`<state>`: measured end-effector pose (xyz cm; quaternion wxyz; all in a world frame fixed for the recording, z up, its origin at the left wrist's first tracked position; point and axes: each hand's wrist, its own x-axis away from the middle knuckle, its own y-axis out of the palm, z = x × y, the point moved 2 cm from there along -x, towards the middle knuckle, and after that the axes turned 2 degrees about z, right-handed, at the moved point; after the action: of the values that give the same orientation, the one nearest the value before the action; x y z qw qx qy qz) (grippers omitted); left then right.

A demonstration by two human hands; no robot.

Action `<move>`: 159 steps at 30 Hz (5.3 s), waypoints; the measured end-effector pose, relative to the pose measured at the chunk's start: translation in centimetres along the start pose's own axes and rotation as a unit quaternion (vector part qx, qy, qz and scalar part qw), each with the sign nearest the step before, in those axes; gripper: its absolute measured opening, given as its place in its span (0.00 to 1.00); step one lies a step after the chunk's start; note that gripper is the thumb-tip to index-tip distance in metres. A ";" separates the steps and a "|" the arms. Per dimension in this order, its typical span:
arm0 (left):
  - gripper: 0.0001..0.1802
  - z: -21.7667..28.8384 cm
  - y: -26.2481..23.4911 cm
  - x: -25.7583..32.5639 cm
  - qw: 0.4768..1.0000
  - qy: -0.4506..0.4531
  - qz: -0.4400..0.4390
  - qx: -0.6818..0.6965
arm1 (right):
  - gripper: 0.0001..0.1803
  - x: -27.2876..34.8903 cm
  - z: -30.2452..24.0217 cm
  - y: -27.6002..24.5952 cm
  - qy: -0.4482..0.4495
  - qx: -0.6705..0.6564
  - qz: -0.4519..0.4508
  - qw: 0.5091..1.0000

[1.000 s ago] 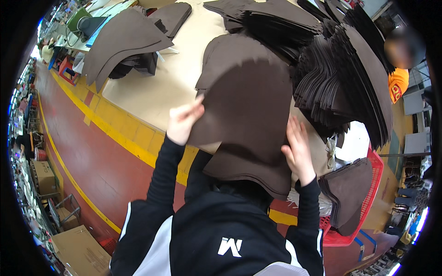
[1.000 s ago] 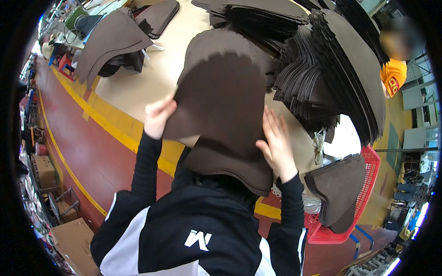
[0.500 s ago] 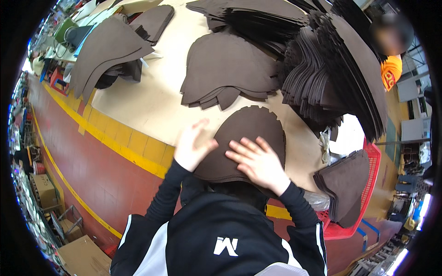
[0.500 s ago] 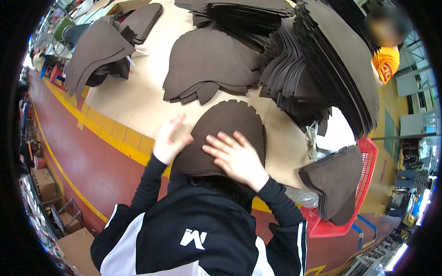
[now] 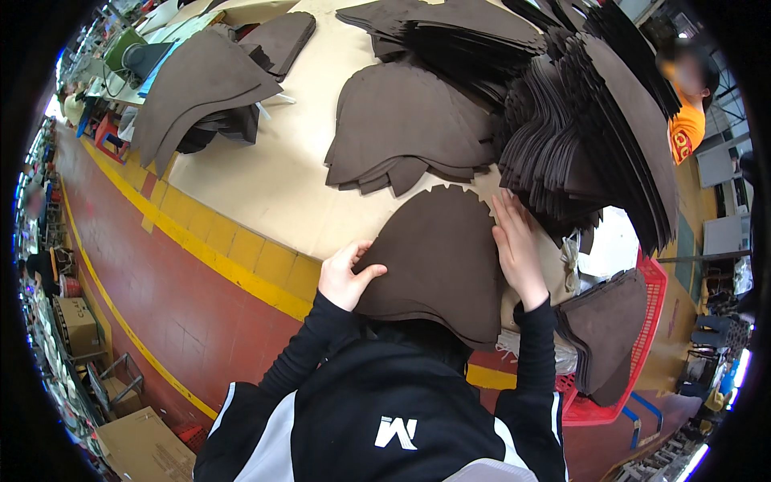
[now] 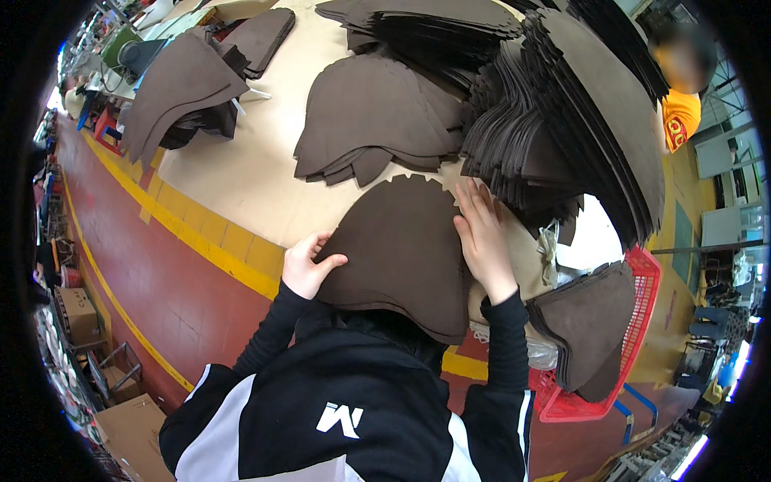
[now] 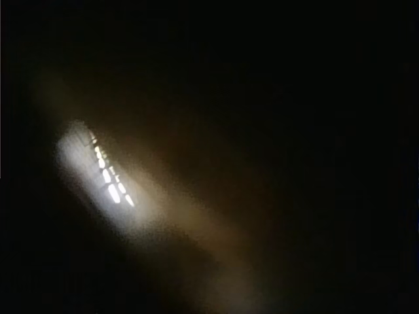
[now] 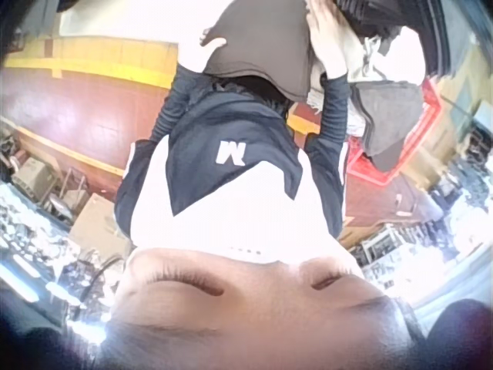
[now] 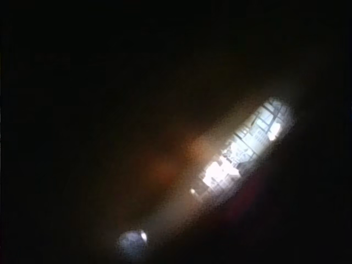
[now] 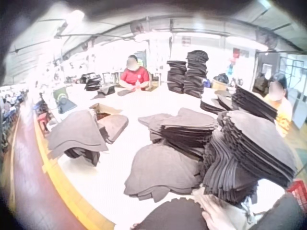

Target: The person repeatedly picks up dark brown car floor mats from a table and stacks them into a neat pile. The person smooths each mat before placing it on the stack. Other workers are visible in the background.

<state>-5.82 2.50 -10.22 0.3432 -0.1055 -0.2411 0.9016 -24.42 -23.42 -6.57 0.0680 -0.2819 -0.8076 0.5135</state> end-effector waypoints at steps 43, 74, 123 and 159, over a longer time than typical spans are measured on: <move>0.22 -11.5 -23.5 -7.3 0.874 0.092 0.294 -0.376 | 0.41 -1.2 -5.5 3.2 -0.160 0.052 -0.089 0.982; 0.30 -2.4 -0.3 -1.6 0.900 -0.164 -0.166 0.367 | 0.45 2.4 -7.2 3.1 -0.210 0.062 -0.139 0.966; 0.21 -0.8 -7.6 -1.5 0.993 0.026 -0.043 0.106 | 0.26 2.6 -8.8 -4.5 -0.064 -0.232 -0.022 0.970; 0.28 -0.6 -18.1 -5.2 0.990 0.093 0.088 -0.065 | 0.29 2.5 -7.4 -4.0 -0.083 -0.114 -0.021 0.990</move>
<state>8.53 11.00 -1.46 0.2760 -0.2322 -0.2557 0.8970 -25.08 -17.54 -0.17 -0.0215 -0.2270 -0.8695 0.4380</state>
